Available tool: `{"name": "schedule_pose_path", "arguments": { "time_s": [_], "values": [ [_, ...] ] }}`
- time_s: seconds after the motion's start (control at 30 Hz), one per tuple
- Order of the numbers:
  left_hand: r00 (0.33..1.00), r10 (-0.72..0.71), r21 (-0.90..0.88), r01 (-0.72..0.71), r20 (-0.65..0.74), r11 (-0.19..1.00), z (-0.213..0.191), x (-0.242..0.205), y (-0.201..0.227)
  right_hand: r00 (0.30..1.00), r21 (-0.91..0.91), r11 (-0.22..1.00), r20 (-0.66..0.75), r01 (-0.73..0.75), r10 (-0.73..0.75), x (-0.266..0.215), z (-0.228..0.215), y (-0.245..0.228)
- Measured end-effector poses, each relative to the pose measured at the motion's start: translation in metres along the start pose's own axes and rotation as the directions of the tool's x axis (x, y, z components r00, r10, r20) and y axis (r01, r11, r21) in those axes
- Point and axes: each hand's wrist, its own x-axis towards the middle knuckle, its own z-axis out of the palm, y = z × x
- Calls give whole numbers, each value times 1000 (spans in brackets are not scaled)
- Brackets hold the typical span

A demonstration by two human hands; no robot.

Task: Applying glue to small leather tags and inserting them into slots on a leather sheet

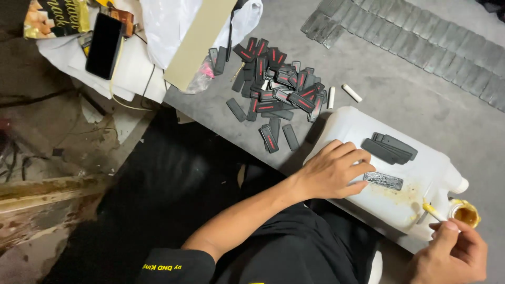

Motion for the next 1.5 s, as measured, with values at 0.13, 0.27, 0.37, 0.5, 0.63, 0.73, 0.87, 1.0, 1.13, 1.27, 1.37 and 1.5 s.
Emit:
{"name": "schedule_pose_path", "arguments": {
  "time_s": [0.13,0.27,0.37,0.5,0.63,0.73,0.87,1.0,1.13,1.27,1.37,1.5],
  "values": [
    [1000,11,24,-11,-1,1000,2,0,3,1000,82,997,-4,-8,9,0,3,9],
    [1000,-9,2,9,22,1000,3,0,5,1000,221,975,-23,5,0,4,8,43],
    [999,-21,-43,22,25,999,5,0,5,999,274,961,-34,23,-14,6,6,47],
    [980,-187,-228,199,72,953,5,2,9,998,232,971,-13,-63,67,8,3,31],
    [949,-252,-360,306,188,882,-6,12,11,989,202,971,-41,-129,140,11,0,21],
    [900,-369,-526,435,231,731,-22,24,10,987,251,956,-23,-151,162,14,0,16],
    [813,-531,-572,561,241,598,-35,33,-7,985,244,956,-19,-161,170,17,-2,15],
    [760,-626,-706,540,175,458,-32,37,-48,964,388,892,-35,-231,265,22,1,14],
    [679,-721,-666,604,141,438,-20,61,-100,960,382,892,-37,-244,278,30,2,8],
    [603,-795,-549,686,60,478,8,82,-153,962,332,912,-46,-240,270,40,5,3],
    [558,-830,-458,736,-6,499,31,89,-191,963,340,913,-62,-225,261,50,10,6],
    [590,-800,-317,742,-108,591,54,89,-229,962,278,937,-111,-212,250,64,17,-2]
  ]
}}
